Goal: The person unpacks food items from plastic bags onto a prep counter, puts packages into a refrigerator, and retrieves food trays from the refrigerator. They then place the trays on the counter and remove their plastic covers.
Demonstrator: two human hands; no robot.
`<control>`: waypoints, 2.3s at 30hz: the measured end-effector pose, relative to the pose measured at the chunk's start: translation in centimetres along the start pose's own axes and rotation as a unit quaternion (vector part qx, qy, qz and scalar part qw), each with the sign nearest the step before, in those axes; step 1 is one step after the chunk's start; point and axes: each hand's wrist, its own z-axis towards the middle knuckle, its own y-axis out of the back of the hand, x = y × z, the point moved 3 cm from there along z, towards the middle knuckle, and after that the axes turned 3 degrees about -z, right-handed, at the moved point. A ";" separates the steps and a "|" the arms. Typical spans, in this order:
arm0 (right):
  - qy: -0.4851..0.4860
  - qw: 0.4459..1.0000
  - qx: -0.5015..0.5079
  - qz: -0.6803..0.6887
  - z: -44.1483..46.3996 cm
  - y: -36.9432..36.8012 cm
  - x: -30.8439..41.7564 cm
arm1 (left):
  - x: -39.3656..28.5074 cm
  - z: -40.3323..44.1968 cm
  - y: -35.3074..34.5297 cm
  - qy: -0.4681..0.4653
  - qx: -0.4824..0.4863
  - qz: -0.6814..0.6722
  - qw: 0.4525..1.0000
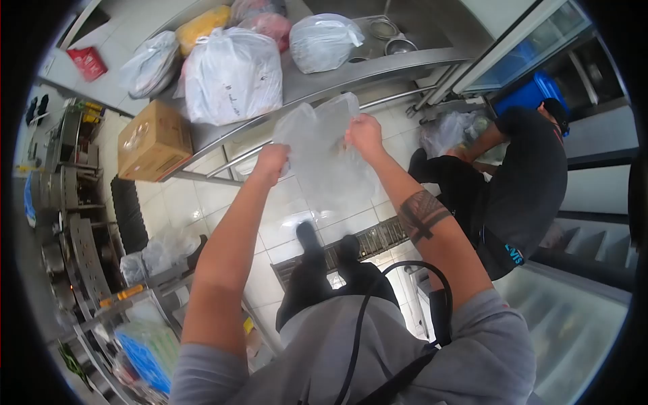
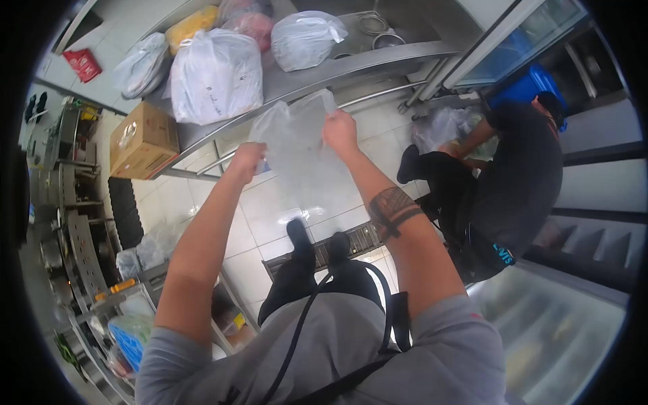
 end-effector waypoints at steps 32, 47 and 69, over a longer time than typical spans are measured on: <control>0.047 0.850 0.102 -0.515 -20.6 6.1 -23.4 | 20.9 7.4 15.0 -0.278 0.422 0.691 0.517; 0.215 0.751 0.287 -0.554 -24.2 12.8 -24.2 | 24.9 -17.1 16.7 -0.006 0.078 0.226 0.971; -0.081 0.734 0.454 -0.498 -30.6 -7.0 -20.8 | 54.6 -58.3 19.5 0.186 -0.251 -0.056 0.948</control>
